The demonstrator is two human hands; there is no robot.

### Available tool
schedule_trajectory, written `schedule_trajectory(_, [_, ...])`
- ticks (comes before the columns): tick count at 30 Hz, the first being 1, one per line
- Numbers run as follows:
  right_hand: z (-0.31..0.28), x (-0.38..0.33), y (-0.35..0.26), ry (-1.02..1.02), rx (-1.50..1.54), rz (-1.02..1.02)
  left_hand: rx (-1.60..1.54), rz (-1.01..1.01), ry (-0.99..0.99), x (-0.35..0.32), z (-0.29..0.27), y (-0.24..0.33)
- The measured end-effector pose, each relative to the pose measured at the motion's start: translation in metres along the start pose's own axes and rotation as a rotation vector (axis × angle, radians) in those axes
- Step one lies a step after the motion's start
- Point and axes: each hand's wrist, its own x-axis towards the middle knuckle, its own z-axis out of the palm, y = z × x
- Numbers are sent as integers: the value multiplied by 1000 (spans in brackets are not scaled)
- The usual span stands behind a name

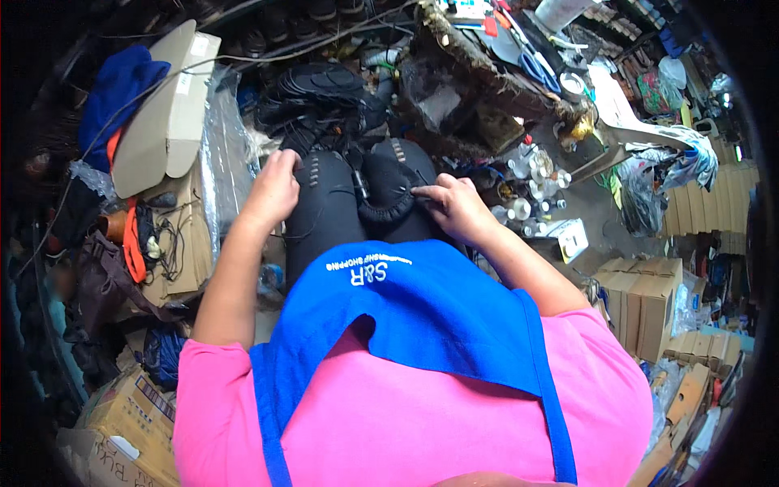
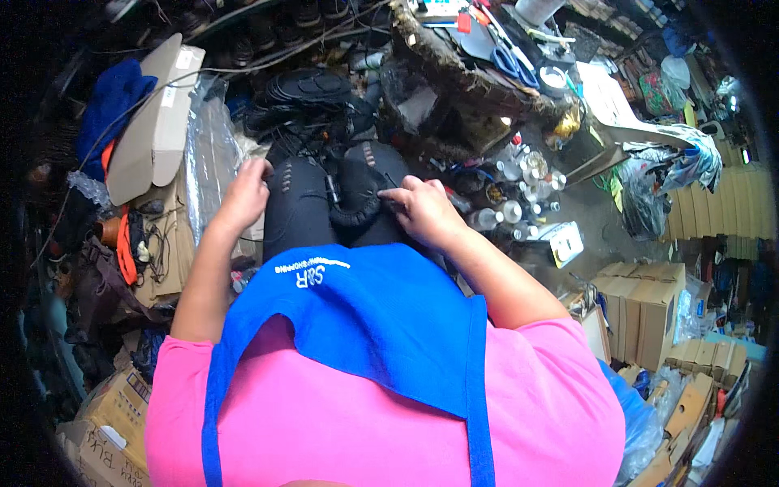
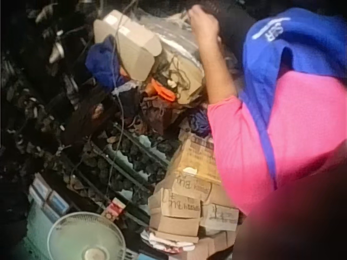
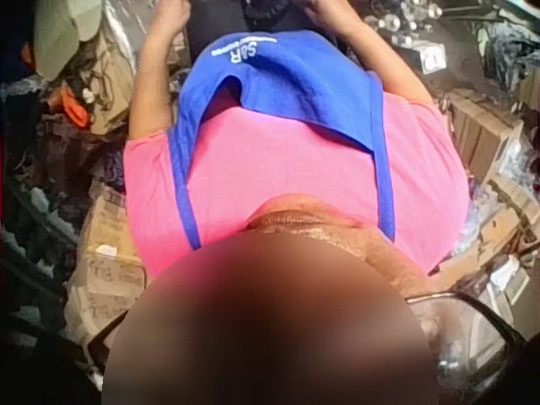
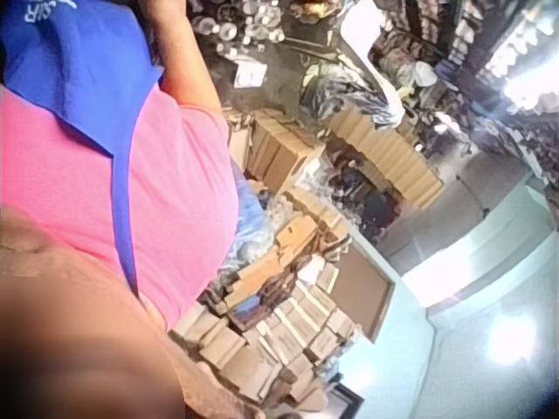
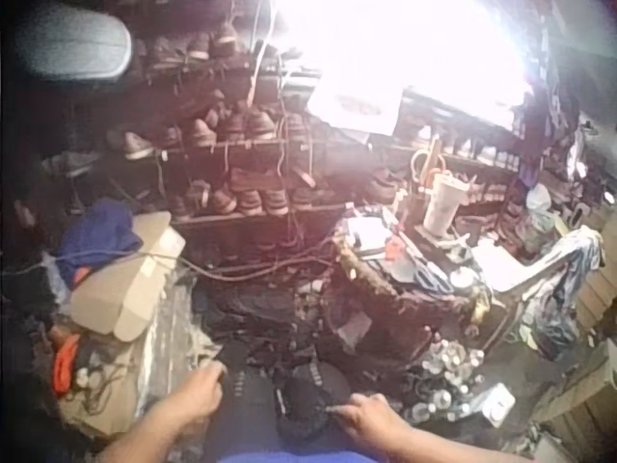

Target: Stitch the upper part of a black shoe by hand using a needle and thread.

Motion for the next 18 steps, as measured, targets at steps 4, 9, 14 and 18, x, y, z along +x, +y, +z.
schedule_trajectory(4, [8,-7,-5,1,-53,29,-311,91,-42,-11,10,50])
schedule_trajectory(9, [8,-10,-6,32,-75,27,-392,169,-252,-19,39,72])
schedule_trajectory(14, [12,-14,-8,51,-73,44,-333,223,-203,-18,54,75])
schedule_trajectory(18, [10,-13,-8,55,-5,59,-101,266,34,-9,61,75])
